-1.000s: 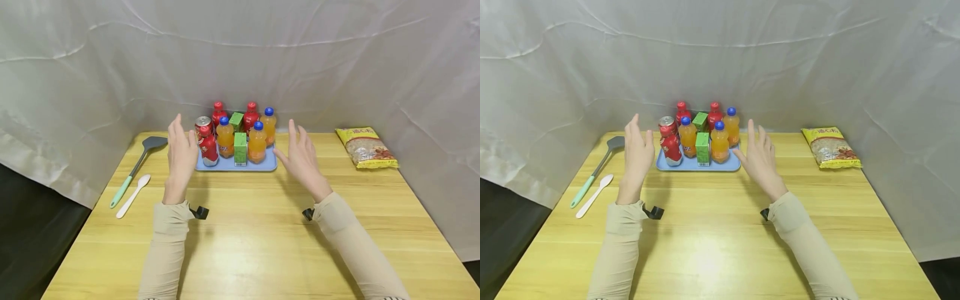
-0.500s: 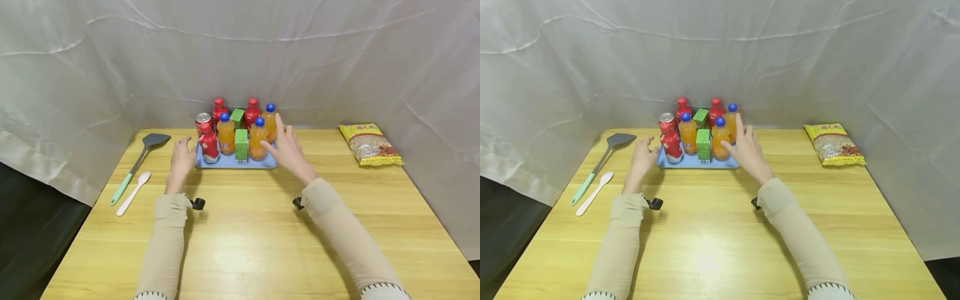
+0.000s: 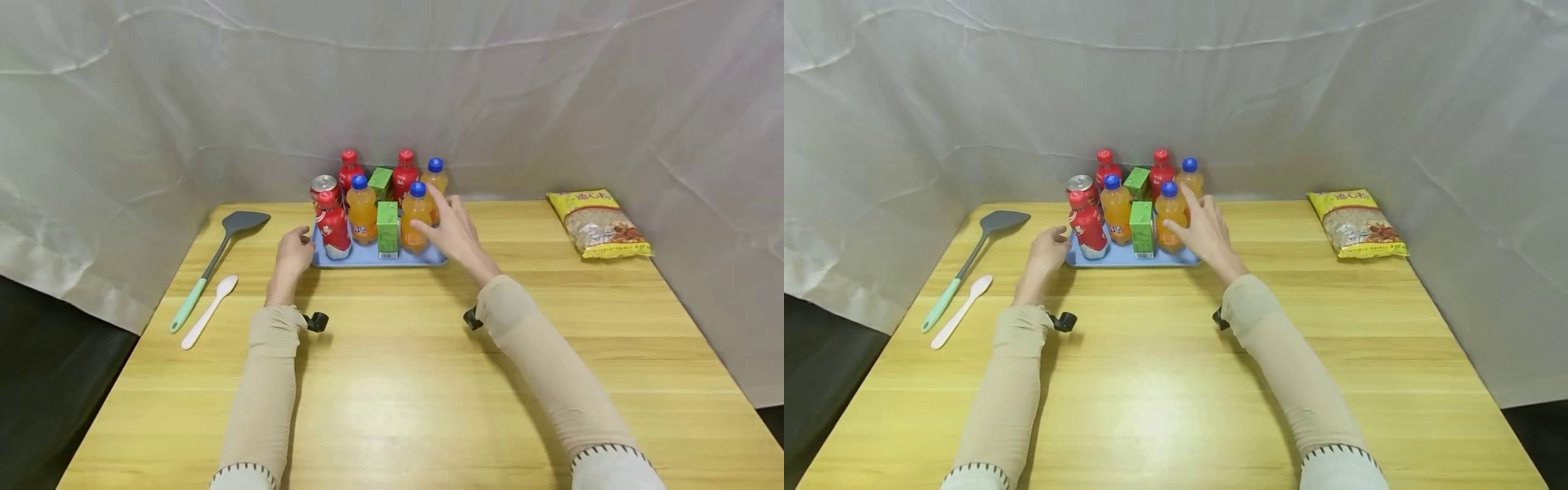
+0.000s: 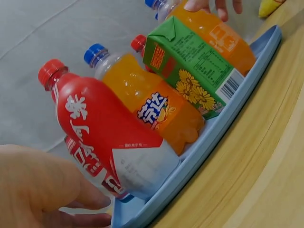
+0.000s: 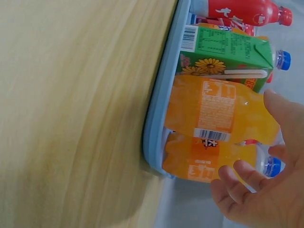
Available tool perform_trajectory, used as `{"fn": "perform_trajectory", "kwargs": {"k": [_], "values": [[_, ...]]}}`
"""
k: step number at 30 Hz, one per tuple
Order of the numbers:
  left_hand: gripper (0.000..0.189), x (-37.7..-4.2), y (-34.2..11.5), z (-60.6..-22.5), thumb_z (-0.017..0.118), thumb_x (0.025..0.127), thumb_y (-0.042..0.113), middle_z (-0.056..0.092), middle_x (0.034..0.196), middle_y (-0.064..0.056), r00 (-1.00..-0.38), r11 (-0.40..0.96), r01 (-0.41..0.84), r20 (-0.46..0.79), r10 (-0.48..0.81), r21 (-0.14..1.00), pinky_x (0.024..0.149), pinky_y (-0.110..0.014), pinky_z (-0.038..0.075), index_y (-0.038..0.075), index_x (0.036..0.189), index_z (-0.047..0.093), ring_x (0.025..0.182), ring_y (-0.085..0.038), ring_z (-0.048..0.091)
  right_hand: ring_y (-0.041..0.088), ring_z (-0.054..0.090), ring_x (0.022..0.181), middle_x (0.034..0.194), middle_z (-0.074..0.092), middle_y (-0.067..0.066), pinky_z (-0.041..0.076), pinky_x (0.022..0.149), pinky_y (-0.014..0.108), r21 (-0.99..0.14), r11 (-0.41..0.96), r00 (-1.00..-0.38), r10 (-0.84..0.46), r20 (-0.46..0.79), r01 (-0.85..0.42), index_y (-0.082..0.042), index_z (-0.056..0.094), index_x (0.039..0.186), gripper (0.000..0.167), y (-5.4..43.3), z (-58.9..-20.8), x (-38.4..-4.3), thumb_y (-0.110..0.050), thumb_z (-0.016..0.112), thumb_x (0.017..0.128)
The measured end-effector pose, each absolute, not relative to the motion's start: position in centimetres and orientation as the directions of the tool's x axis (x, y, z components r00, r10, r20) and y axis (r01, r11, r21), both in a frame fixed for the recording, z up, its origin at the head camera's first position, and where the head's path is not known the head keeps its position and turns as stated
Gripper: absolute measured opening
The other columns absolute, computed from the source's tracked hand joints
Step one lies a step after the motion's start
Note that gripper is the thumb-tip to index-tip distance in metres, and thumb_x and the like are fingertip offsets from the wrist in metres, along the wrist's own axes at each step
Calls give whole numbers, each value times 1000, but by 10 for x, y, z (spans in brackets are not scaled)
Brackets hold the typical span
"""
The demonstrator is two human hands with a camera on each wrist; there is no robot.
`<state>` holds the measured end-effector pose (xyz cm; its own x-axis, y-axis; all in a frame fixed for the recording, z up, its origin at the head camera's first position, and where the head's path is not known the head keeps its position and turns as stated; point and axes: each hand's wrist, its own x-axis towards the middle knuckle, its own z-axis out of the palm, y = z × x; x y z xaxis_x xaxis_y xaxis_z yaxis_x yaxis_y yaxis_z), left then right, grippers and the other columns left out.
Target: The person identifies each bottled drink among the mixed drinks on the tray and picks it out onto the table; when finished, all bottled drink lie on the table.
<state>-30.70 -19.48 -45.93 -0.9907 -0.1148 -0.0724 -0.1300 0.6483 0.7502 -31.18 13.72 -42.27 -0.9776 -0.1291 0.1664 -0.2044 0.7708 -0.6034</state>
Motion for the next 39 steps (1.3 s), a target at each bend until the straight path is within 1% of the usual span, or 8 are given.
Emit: {"fn": "perform_trajectory", "kwargs": {"k": [6, 10, 14, 17, 19, 24, 31, 39], "values": [[52, -316, -201, -456, 48, 107, 12, 55, 152, -29, -981, 600, -192, -174, -88, 777, 115, -48, 52, -6, 157, 43, 136, -38, 58, 29, 50, 107, 133, 50, 17, 52, 82, 44, -587, 784, -979, -148, 139, -201, -35, 23, 168, 85, 137, -418, -317, -54, 68, 99], [52, -321, -204, -450, 47, 108, 10, 53, 153, -27, -956, 519, -270, -291, -44, 811, 106, -43, 59, -5, 157, 44, 123, -31, 61, 36, 55, 124, 144, 54, 17, 55, 97, 57, -598, 778, -981, -146, 126, -193, -26, 29, 166, 82, 137, -414, -317, -53, 68, 99], [55, -324, -205, -443, 47, 106, 6, 54, 141, -24, -924, 451, -343, -383, -3, 824, 99, -36, 63, -3, 159, 40, 108, -23, 59, 38, 59, 130, 145, 61, 15, 54, 104, 60, -631, 750, -980, -139, 143, -198, -21, 36, 161, 76, 136, -412, -318, -48, 70, 99], [59, -325, -204, -440, 47, 103, 1, 54, 131, -21, -915, 422, -364, -404, 5, 830, 91, -31, 64, -1, 161, 39, 102, -23, 58, 36, 62, 128, 144, 64, 14, 55, 105, 56, -681, 704, -979, -124, 164, -204, -20, 41, 159, 73, 135, -412, -319, -42, 74, 98], [62, -325, -204, -440, 48, 100, -2, 53, 131, -21, -914, 414, -365, -405, 9, 834, 84, -28, 65, 1, 162, 38, 100, -23, 58, 36, 61, 130, 146, 63, 15, 54, 108, 54, -721, 661, -977, -115, 179, -210, -17, 43, 157, 71, 134, -413, -319, -36, 77, 97], [67, -324, -203, -445, 49, 97, -6, 52, 143, -25, -909, 419, -383, -417, -10, 824, 70, -22, 63, 4, 163, 37, 98, -24, 60, 36, 53, 142, 156, 55, 16, 47, 119, 53, -805, 557, -979, -106, 175, -204, -12, 43, 158, 72, 132, -417, -317, -23, 78, 96], [68, -324, -206, -451, 52, 98, -6, 50, 150, -26, -904, 414, -399, -426, -30, 818, 69, -21, 63, 6, 163, 37, 101, -24, 60, 38, 50, 143, 159, 51, 18, 45, 121, 55, -865, 450, -974, -121, 190, -224, -12, 44, 158, 68, 134, -420, -316, -12, 75, 97], [66, -325, -212, -451, 53, 99, -4, 52, 138, -22, -910, 422, -389, -412, -38, 819, 69, -21, 62, 8, 162, 39, 98, -23, 59, 39, 56, 138, 153, 57, 17, 48, 118, 55, -931, 290, -970, -163, 179, -221, -15, 50, 155, 65, 144, -398, -310, -7, 76, 96]]}}
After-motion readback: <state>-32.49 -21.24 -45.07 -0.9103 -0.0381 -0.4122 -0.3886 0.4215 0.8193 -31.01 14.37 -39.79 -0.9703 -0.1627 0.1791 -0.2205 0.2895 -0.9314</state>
